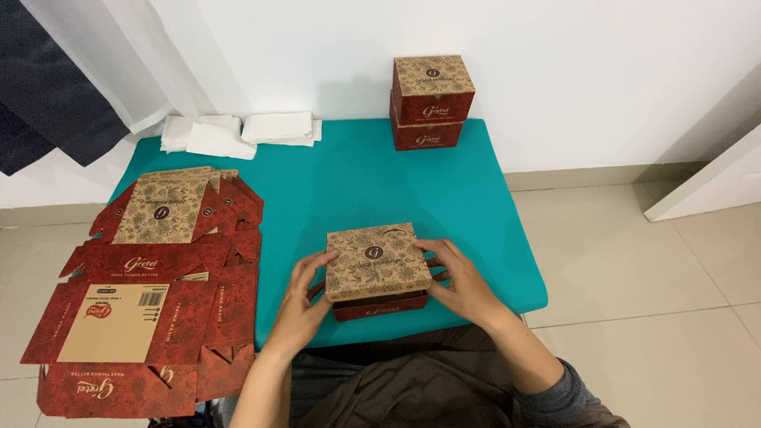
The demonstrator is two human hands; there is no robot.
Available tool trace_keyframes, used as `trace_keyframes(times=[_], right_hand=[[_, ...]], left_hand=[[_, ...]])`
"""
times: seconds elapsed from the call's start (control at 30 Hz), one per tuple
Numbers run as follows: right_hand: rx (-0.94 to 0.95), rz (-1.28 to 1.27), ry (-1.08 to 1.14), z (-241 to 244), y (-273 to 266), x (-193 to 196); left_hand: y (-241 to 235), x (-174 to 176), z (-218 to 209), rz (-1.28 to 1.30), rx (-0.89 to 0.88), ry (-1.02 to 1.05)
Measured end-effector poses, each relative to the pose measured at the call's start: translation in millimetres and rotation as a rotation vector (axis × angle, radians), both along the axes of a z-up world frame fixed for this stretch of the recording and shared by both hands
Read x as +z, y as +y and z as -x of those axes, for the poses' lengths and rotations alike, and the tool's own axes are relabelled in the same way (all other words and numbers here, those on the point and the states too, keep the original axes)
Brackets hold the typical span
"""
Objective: The person folds a flat cardboard sheet into a box shape, tucking the flaps to form the sides and base. They then place a white folded item inside the box and close the lid.
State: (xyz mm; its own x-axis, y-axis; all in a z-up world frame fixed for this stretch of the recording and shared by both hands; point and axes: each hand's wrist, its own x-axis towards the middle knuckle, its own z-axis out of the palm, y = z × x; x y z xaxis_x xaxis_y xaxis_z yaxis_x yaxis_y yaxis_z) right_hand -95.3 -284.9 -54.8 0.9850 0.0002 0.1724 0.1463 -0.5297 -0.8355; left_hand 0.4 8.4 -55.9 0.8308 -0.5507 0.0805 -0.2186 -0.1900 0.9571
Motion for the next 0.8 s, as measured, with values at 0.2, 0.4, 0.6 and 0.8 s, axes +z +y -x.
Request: trace_keyframes(times=[0.2,0.4,0.6,0.8], right_hand=[[0.147,-0.055,-0.060,16,-7,9],[0.164,-0.120,-0.369,26,-1,-15],[0.080,-0.065,-0.385,25,19,-17],[0.034,0.069,-0.463,13,14,-13]], left_hand=[[15,10,9,0.054,-0.196,-0.009],[8,-26,20,0.190,-0.129,-0.217],[-2,-28,26,0.227,-0.060,-0.222],[-3,-28,17,0.160,-0.059,-0.254]])
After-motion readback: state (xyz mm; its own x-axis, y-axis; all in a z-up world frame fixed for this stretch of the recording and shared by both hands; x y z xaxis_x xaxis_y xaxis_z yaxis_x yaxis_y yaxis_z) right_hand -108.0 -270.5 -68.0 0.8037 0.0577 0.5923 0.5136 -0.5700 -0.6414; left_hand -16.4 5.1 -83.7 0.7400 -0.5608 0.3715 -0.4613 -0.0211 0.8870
